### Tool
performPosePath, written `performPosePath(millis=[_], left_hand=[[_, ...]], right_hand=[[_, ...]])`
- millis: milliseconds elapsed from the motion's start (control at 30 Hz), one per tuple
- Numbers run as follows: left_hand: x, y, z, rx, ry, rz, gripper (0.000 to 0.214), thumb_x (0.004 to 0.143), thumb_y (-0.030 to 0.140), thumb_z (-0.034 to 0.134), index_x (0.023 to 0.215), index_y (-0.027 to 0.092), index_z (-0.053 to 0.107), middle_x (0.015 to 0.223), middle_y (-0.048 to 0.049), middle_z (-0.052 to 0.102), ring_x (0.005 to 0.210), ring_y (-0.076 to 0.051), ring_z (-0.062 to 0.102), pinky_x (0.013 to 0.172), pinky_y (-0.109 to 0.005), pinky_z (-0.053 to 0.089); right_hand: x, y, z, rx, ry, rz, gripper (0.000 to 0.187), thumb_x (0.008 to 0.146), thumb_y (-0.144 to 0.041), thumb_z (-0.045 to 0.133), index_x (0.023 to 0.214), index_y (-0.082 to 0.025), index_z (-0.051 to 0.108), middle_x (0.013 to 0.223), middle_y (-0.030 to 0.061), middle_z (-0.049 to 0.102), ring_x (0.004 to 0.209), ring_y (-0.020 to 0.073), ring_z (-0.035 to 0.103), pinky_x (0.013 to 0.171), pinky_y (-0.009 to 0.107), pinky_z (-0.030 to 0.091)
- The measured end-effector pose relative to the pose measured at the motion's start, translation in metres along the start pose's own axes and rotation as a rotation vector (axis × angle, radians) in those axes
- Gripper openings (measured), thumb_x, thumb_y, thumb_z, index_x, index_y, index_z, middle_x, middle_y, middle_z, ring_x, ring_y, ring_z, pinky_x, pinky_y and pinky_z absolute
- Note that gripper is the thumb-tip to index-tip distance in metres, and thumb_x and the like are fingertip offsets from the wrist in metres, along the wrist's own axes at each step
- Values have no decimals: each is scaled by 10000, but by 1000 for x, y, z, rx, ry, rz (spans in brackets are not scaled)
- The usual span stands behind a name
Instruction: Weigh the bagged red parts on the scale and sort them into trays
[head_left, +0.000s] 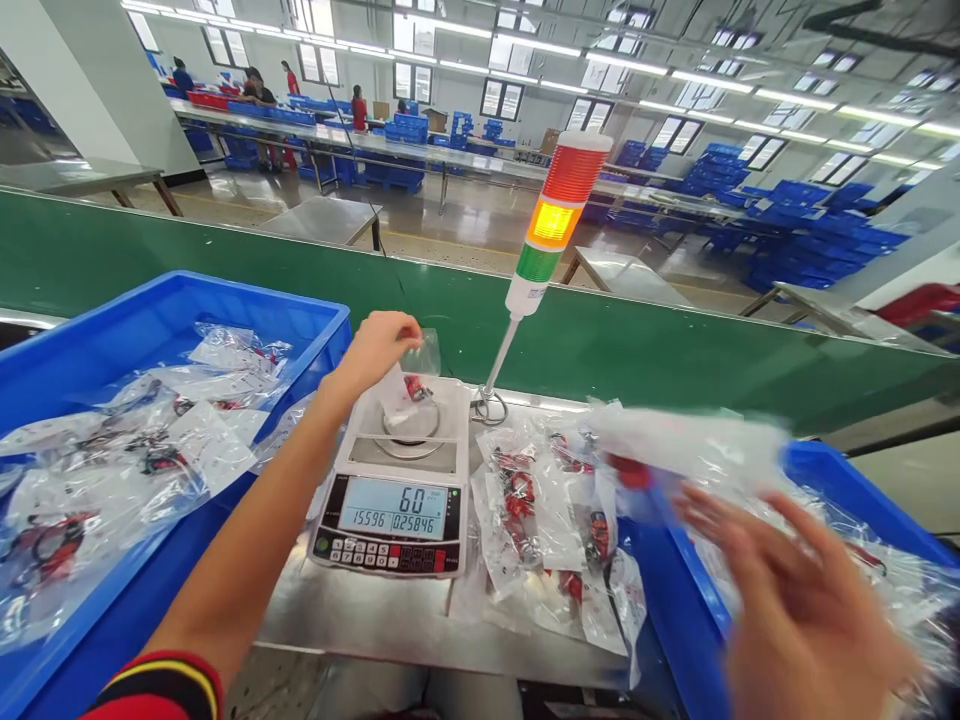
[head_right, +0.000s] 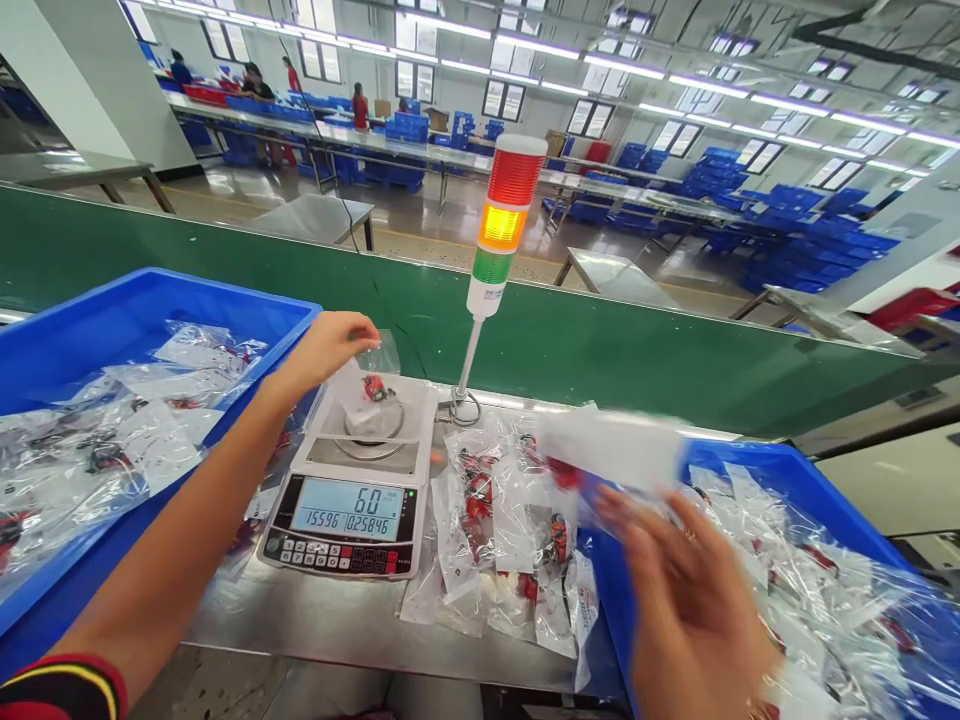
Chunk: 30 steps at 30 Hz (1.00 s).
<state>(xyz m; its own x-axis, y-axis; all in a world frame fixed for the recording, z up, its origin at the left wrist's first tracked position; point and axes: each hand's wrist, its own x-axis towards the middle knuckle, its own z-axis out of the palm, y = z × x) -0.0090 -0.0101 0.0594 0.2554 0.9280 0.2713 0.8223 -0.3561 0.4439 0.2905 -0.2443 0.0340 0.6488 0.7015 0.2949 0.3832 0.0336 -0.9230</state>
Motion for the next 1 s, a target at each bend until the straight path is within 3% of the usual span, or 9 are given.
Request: performPosePath(millis=[167, 267, 367, 467, 567, 700, 867, 933, 1000], left_hand=[[-67, 22, -73, 47, 411, -103, 156, 897, 275, 486, 869, 228, 633, 913, -38, 722, 887, -229, 670, 822, -381, 502], [-107, 29, -103, 8, 585, -233, 151, 916, 340, 477, 902, 260, 605, 916, 4, 738, 855, -211, 716, 830, -390, 535], [-130, 30, -119, -62, 658, -287, 127, 900, 367, 504, 867, 267, 575, 893, 29, 739, 794, -188, 743, 794, -380, 574], [-142, 34, -128, -86, 701, -301, 120, 887, 382, 530, 861, 277, 580, 856, 27, 730, 769, -197, 744, 792, -414, 599], [-149, 44, -132, -85, 717, -330, 145, 910, 411, 522, 874, 286, 587, 875, 45, 737, 859, -217, 747, 827, -434, 580], [-148, 64, -128, -85, 714, -236, 205, 883, 441, 575, 844, 245, 621, 799, 50, 746, 796, -205, 755, 749, -383, 573], [-129, 96, -106, -288, 352, 29, 103, 872, 284, 560, 821, 214, 617, 738, 43, 740, 703, -131, 728, 642, -230, 540], [-122, 112, -93, -324, 171, 135, 121, 898, 237, 535, 824, 206, 626, 727, 46, 730, 690, -115, 705, 617, -209, 502], [-120, 124, -82, -318, 67, 223, 154, 928, 215, 526, 826, 200, 640, 732, 53, 718, 682, -101, 680, 607, -201, 468]], right_hand=[[29, -28, 111, 290, -421, -358, 185, 938, -376, 632, 1026, -239, 719, 1002, 46, 782, 960, 226, 735, 864, 384, 570], [30, -46, 155, 311, -470, -520, 150, 960, -309, 590, 952, -242, 724, 942, 11, 779, 909, 188, 729, 843, 327, 553], [29, -59, 175, 322, -467, -606, 146, 963, -277, 583, 935, -245, 723, 891, -10, 779, 853, 169, 730, 773, 284, 551], [29, -66, 174, 354, -432, -675, 157, 984, -254, 564, 968, -245, 720, 921, -7, 781, 869, 164, 730, 791, 283, 556], [25, -60, 154, 269, -598, -758, 169, 984, -311, 599, 1105, -266, 709, 1167, 17, 756, 1125, 209, 682, 984, 371, 532], [15, -41, 112, 110, -706, -611, 338, 983, -427, 603, 1299, -313, 634, 1385, 21, 648, 1340, 259, 544, 1125, 475, 445], [10, -40, 80, 277, -836, -398, 527, 947, -582, 607, 1420, -362, 534, 1472, 15, 575, 1390, 267, 492, 1177, 487, 380], [8, -44, 76, 384, -927, -347, 636, 885, -615, 676, 1441, -351, 515, 1462, 32, 585, 1356, 280, 529, 1139, 476, 430], [5, -44, 73, 371, -958, -286, 525, 857, -556, 740, 1312, -314, 641, 1324, 42, 686, 1194, 272, 650, 1000, 418, 545]])
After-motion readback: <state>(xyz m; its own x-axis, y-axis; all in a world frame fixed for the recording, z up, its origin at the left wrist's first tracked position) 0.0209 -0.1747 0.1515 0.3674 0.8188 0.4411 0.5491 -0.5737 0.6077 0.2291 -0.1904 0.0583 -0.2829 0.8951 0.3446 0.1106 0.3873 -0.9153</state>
